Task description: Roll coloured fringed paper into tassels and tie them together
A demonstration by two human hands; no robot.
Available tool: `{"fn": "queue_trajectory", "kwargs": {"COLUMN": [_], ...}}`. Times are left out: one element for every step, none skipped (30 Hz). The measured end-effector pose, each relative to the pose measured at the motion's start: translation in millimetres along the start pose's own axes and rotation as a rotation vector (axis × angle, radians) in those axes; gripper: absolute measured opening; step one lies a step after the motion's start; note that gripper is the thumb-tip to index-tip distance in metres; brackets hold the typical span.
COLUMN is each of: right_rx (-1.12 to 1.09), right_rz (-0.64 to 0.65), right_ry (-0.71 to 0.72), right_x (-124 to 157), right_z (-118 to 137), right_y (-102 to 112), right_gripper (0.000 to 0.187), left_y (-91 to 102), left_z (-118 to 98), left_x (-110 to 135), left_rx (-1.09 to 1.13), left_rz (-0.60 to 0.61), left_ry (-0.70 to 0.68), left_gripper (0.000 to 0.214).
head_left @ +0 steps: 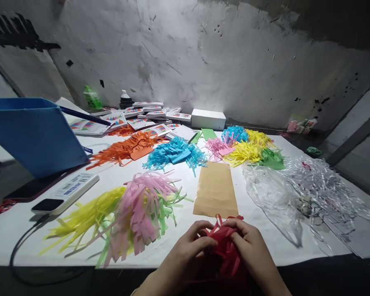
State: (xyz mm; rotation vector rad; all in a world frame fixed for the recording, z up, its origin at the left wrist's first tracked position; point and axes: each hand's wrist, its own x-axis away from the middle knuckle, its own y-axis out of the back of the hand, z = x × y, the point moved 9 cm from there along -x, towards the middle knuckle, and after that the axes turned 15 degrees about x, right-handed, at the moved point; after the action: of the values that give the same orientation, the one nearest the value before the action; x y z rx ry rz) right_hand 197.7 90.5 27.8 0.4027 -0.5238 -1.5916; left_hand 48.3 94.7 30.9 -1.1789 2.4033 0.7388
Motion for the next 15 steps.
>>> {"fn": "queue_trajectory", "kwargs": {"right_rx": [-0.028, -0.033, -0.023, 0.0, 0.031, 0.064, 0.093, 0.109, 0.109, 0.087, 0.048, 0.001, -0.044, -0.075, -0.086], "right_rz": [-0.001, -0.019, -0.057, -0.113, -0.182, -0.261, -0.346, -0.418, -0.469, -0.493, -0.489, -0.484, -0.476, -0.475, -0.477], "right_ry": [-0.014, -0.019, -0.019, -0.015, -0.005, 0.008, 0.016, 0.015, 0.007, -0.011, -0.033, -0.061, -0.092, -0.123, -0.153], "right_x": [-0.1, 0.2, 0.9, 1.8, 3.0, 4.5, 6.1, 7.2, 7.3, 5.9, 3.3, 0.8, -1.2, -1.9, -1.0], "right_z": [-2.3, -4.7, -7.5, -11.0, -14.9, -19.7, -26.2, -34.8, -45.6, -58.6, -73.2, -88.7, -104.3, -119.1, -132.4], "right_y": [-0.2, 1.3, 5.1, 11.3, 19.6, 29.8, 41.4, 52.9, 63.6, 72.8, 80.3, 87.6, 94.5, 101.6, 108.3], "right_gripper": [0.027, 0.027, 0.028, 0.029, 0.029, 0.029, 0.03, 0.029, 0.029, 0.03, 0.031, 0.032, 0.033, 0.035, 0.036], "left_y": [3.1, 7.3, 12.2, 17.4, 22.7, 27.2, 31.4, 36.6, 43.9, 54.1, 67.1, 82.3, 98.9, 116.3, 136.8], "left_z": [-2.8, -6.8, -11.2, -15.5, -20.3, -26.0, -31.9, -37.1, -41.0, -43.0, -43.3, -42.6, -41.8, -41.5, -42.6], "left_x": [-0.4, -0.7, -0.8, -1.0, -1.1, -1.3, -1.6, -1.8, -2.2, -2.7, -3.3, -3.8, -5.0, -7.9, -12.1], "left_rx": [-0.001, -0.002, 0.003, 0.02, 0.051, 0.097, 0.155, 0.221, 0.284, 0.341, 0.395, 0.445, 0.493, 0.531, 0.539], "left_rz": [-0.025, -0.054, -0.079, -0.093, -0.094, -0.075, -0.046, -0.027, -0.038, -0.088, -0.179, -0.298, -0.429, -0.553, -0.684], "left_ry": [-0.008, -0.02, -0.028, -0.027, -0.022, -0.014, 0.002, 0.034, 0.083, 0.146, 0.213, 0.272, 0.313, 0.327, 0.309], "left_gripper": [0.028, 0.018, 0.014, 0.014, 0.016, 0.019, 0.021, 0.021, 0.02, 0.019, 0.018, 0.02, 0.021, 0.022, 0.021]}}
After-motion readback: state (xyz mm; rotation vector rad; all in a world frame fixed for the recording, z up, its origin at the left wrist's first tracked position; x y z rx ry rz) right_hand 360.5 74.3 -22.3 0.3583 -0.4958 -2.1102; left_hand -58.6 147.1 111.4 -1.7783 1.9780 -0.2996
